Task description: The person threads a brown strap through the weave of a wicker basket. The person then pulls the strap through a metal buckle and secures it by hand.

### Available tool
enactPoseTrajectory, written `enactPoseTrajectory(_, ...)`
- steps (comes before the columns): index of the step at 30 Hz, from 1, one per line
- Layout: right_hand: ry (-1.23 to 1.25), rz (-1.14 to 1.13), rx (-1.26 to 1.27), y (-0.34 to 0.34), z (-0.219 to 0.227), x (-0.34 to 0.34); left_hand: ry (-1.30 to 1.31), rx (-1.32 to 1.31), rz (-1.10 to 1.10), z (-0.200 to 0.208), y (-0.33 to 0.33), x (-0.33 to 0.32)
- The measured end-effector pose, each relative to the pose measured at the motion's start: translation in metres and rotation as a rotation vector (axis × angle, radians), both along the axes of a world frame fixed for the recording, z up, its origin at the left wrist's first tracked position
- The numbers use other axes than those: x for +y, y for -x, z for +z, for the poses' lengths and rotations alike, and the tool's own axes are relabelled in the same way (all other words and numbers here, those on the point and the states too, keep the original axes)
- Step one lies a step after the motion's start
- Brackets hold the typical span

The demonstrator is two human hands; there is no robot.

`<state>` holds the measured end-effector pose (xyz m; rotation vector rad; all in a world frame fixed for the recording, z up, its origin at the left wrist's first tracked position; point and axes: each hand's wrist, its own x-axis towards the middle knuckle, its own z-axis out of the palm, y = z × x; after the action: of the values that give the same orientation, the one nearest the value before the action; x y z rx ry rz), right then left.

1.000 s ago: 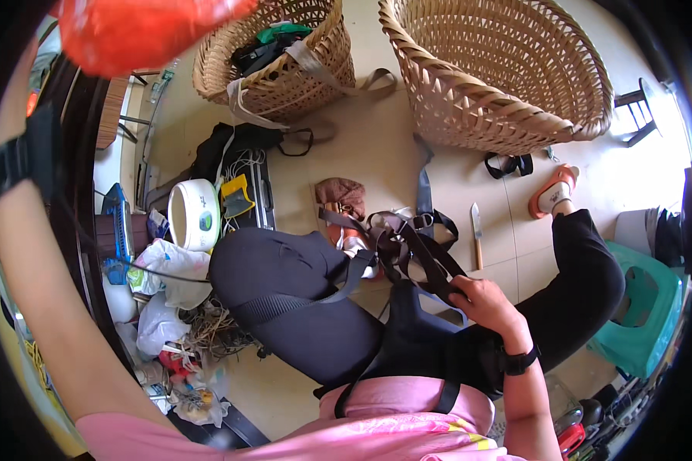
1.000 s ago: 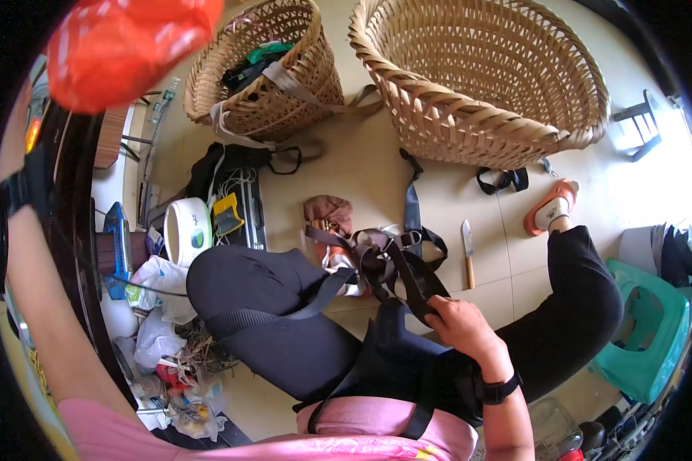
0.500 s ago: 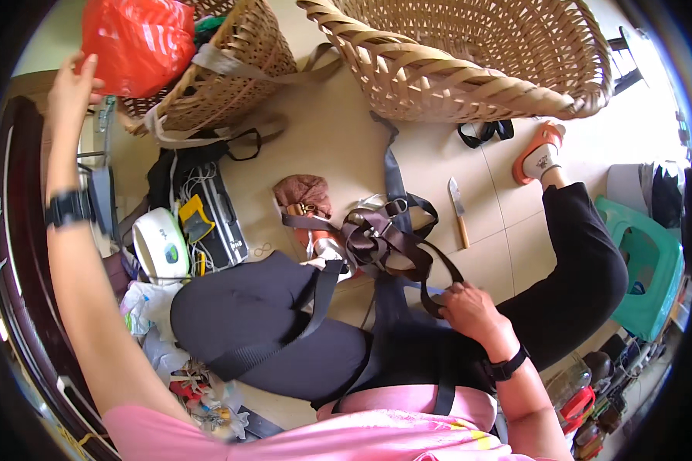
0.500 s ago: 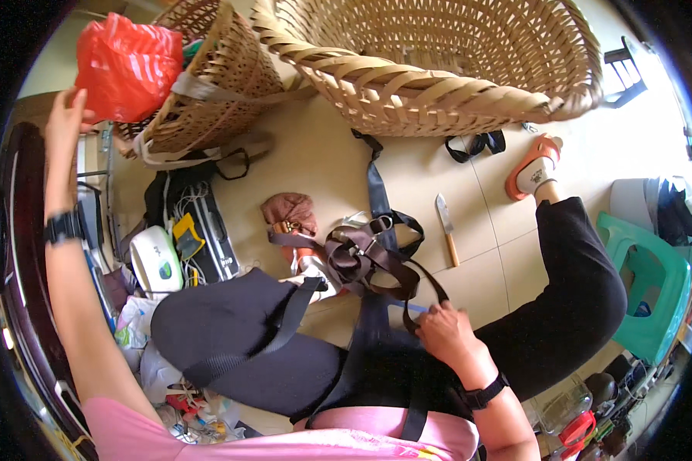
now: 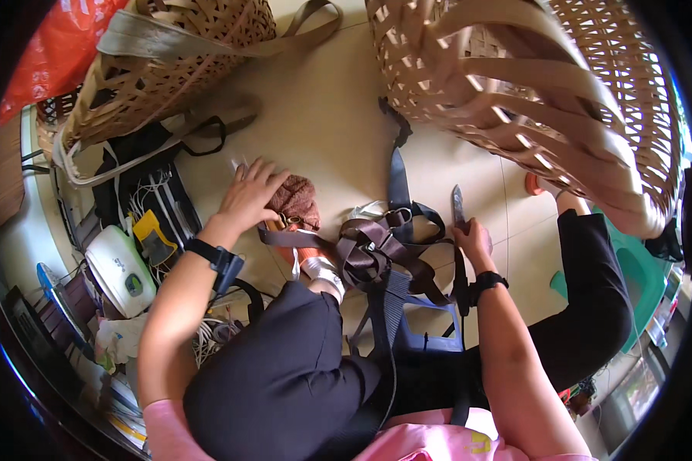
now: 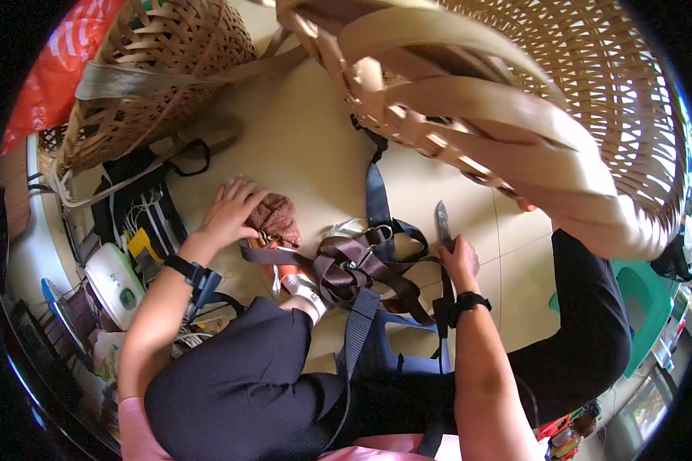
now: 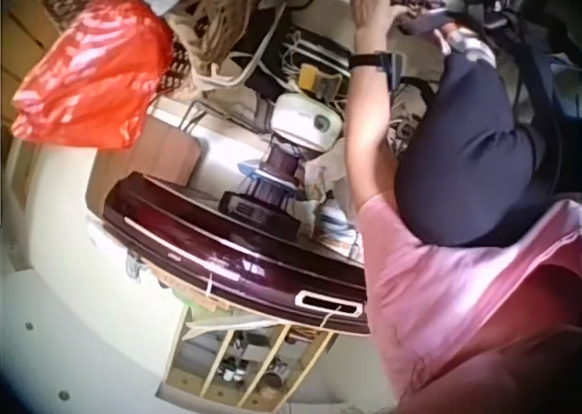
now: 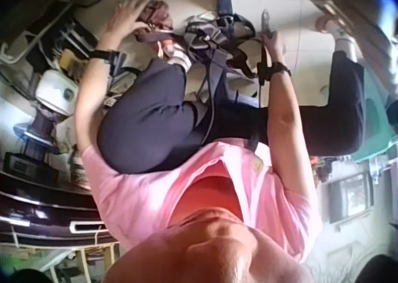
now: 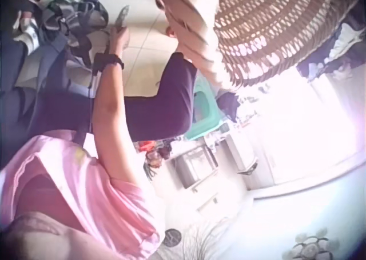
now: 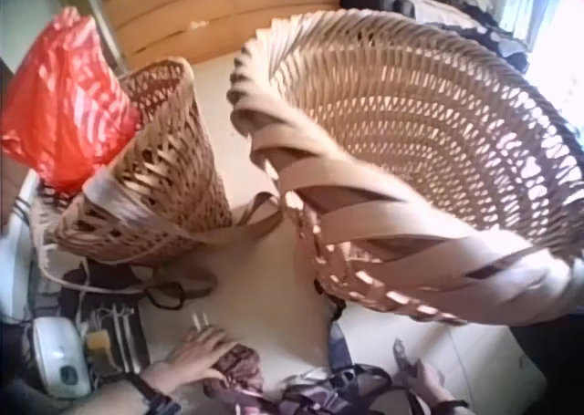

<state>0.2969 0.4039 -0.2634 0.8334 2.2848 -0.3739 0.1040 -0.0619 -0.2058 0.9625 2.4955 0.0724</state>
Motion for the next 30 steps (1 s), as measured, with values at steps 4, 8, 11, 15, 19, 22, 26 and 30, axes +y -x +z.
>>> enactPoseTrajectory(4,-0.135,-0.068,0.328,0.015,0.013,-0.046,0.155,-0.103,0.12,-0.021,-0.014,-0.01)
enactPoseTrajectory(8,0.15,0.177,0.636,0.066,0.024,-0.103,0.175,-0.069,0.577,0.002,0.012,-0.033)
enactPoseTrajectory(11,0.255,0.704,0.658,0.092,0.014,-0.159,-0.091,-0.041,0.811,0.021,0.031,-0.036)
enactPoseTrajectory(15,0.18,0.933,0.602,0.092,0.0,-0.197,-0.428,0.016,0.684,0.033,0.027,-0.033)
enactPoseTrajectory(19,0.637,0.221,0.454,0.081,0.025,-0.171,-0.34,-0.172,0.52,0.051,0.001,-0.037)
enactPoseTrajectory(22,0.797,-0.115,0.686,0.088,0.082,-0.127,-0.449,-0.62,0.551,0.084,-0.011,-0.03)
enactPoseTrajectory(26,0.896,-0.222,0.839,0.092,0.192,-0.081,-0.563,-0.705,0.534,0.173,0.002,-0.009)
enactPoseTrajectory(30,1.058,-0.293,0.867,0.078,0.289,-0.074,-0.635,-0.531,0.364,0.295,0.012,0.018)
